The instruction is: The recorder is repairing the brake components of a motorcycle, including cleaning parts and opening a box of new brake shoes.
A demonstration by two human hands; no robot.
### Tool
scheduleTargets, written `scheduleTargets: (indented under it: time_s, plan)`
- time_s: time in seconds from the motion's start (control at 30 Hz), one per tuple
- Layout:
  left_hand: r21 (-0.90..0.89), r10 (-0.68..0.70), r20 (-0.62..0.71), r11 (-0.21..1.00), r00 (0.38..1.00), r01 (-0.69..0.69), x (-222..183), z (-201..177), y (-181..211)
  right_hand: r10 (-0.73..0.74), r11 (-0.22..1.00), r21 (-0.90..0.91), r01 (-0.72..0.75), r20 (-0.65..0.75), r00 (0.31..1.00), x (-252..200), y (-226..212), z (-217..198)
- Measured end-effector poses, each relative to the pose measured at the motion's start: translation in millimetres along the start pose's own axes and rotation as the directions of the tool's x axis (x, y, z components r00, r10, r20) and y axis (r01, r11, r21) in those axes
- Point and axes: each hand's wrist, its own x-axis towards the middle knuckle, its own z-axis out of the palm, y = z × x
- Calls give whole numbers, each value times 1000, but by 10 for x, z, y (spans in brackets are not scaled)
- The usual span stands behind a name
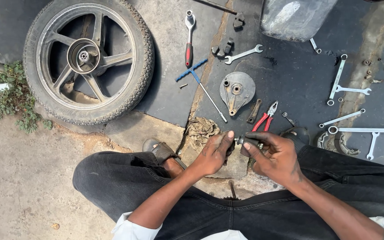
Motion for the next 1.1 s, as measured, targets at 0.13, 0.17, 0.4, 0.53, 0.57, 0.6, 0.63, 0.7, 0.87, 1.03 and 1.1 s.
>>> scheduleTargets:
  time_s: [0.13, 0.17, 0.4, 0.53, 0.57, 0.6, 0.63, 0.7, 0.87, 1.03, 1.1]
  plan:
    - [-295, -313, 191, 886, 930, 358, 31, 27, -128, -69, 876, -474, 86, 53, 996, -32, 28, -13]
    - [-405, -327, 215, 828, 920, 389, 41, 50, -206, -58, 858, -504, 102, 102, 993, -44, 51, -17]
    - [-467, -219, 195, 836, 956, 286, -30, 104, -266, -294, 769, -512, 383, 249, 923, 33, -249, 143]
    - [-521, -327, 269, 742, 906, 422, -54, 127, -221, -352, 681, -577, 451, 283, 892, 13, -89, 94]
    - [-536, -307, 275, 738, 911, 410, -65, 125, -198, -345, 672, -597, 438, 271, 899, 3, -18, 69]
    - [-537, -306, 275, 737, 912, 409, -58, 134, -224, -344, 671, -598, 438, 273, 898, 10, -8, 52]
    - [-525, -340, 289, 725, 895, 446, -53, 140, -249, -332, 662, -597, 452, 307, 892, 17, 1, 37]
    - [-518, -372, 296, 711, 880, 475, -45, 129, -225, -322, 651, -593, 473, 348, 880, 50, -8, 16]
    - [-574, -377, 315, 655, 871, 491, -38, 147, -345, -436, 510, -552, 660, 496, 751, 81, -68, -2]
    - [-474, -475, 249, 700, 844, 534, -90, 61, 7, -437, 452, -550, 702, 549, 712, 64, -10, 4]
    - [-420, -538, 226, 699, 812, 579, -112, 53, 93, -452, 422, -548, 722, 563, 692, 62, 53, -15]
